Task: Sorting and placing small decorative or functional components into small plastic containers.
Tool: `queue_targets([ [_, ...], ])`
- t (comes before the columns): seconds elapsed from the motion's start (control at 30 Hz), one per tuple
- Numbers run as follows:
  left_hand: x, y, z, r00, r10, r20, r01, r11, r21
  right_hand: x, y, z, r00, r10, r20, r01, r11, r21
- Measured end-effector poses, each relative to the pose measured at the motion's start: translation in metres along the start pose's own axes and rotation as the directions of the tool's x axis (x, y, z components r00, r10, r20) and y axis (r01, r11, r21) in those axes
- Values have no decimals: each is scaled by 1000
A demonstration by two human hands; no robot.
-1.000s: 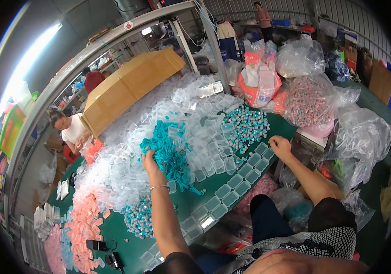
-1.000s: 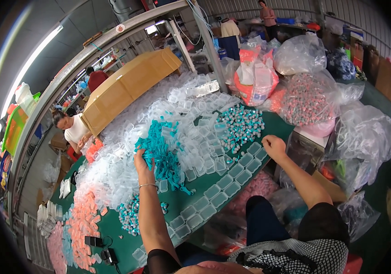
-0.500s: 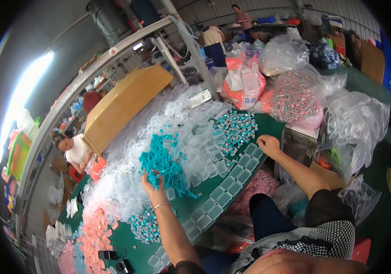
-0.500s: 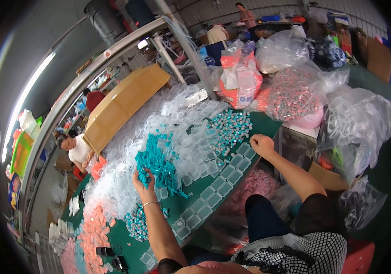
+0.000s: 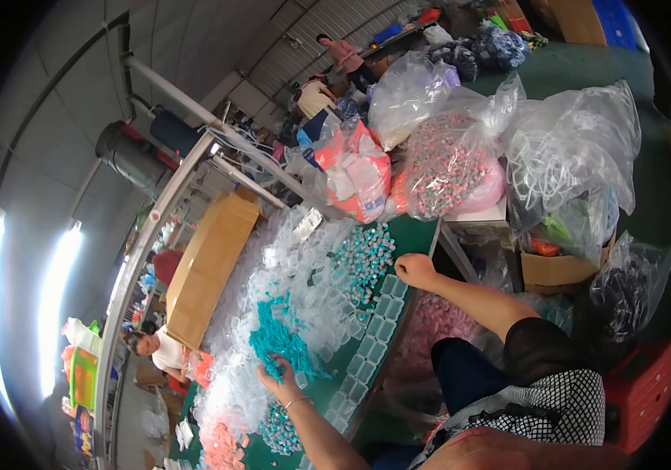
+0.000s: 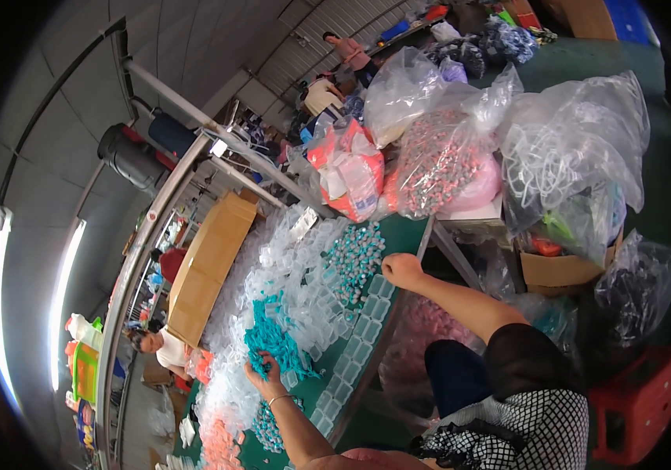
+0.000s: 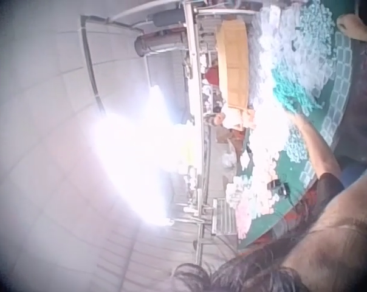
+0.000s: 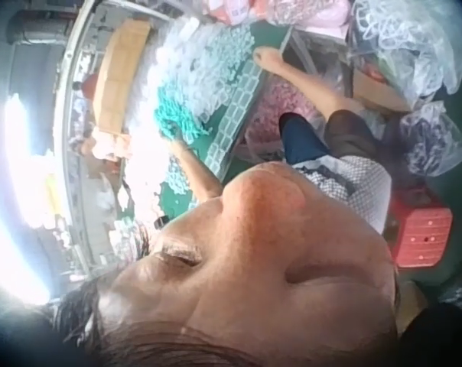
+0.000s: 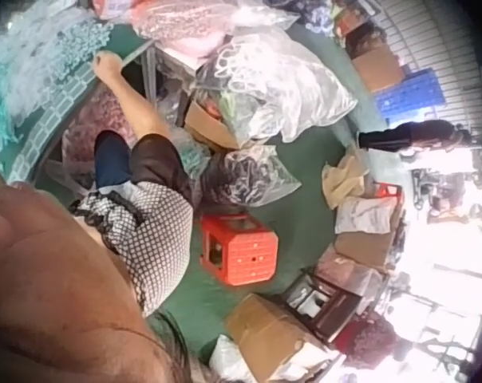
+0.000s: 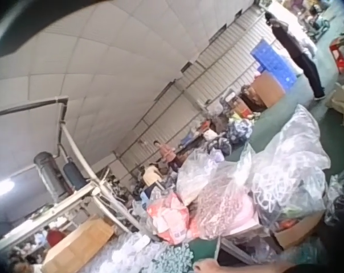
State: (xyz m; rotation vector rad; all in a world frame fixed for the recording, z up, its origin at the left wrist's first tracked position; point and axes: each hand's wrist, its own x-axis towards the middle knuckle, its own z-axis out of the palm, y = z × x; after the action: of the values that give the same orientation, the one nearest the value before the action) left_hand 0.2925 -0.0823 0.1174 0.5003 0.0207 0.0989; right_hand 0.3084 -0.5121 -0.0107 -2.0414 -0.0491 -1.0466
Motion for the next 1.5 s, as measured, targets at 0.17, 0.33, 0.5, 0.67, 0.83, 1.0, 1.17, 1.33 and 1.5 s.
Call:
queue_targets([
  [0.17, -10, -20, 11, 997, 67, 24, -68, 997, 45, 0, 6, 0, 999, -30, 29, 29, 998, 52],
  [0.33, -21, -36, 17, 995, -16, 100, 16, 1000, -1, 13, -6, -8, 983, 124, 136, -145, 977, 157],
  [0.5, -35, -65, 32, 982, -91, 164, 107, 990, -90, 6, -95, -24, 990, -48, 136, -28, 861, 508],
  [0.67, -42, -96, 39, 976, -142, 165, 171, 970, -174, -30, -151, 25, 882, -131, 452, -211, 748, 629],
  [0.83, -50, -116, 34, 973, -117, 198, 131, 990, -57, -48, -174, 58, 892, -167, 421, -207, 677, 707],
  [1.0, -63, -116, 29, 967, -145, 211, 186, 964, -188, -46, -180, 47, 781, -126, 612, -398, 655, 642],
  [1.17, -68, -119, 28, 955, -173, 241, 231, 943, -239, -49, -168, 52, 901, -209, 380, -93, 762, 641],
  [1.33, -60, -125, 17, 951, -232, 205, 290, 899, -328, -42, -163, 38, 898, -125, 422, -195, 747, 636],
  [1.5, -70, -126, 21, 944, -251, 212, 313, 887, -341, -46, -161, 26, 904, -147, 402, -172, 735, 656],
])
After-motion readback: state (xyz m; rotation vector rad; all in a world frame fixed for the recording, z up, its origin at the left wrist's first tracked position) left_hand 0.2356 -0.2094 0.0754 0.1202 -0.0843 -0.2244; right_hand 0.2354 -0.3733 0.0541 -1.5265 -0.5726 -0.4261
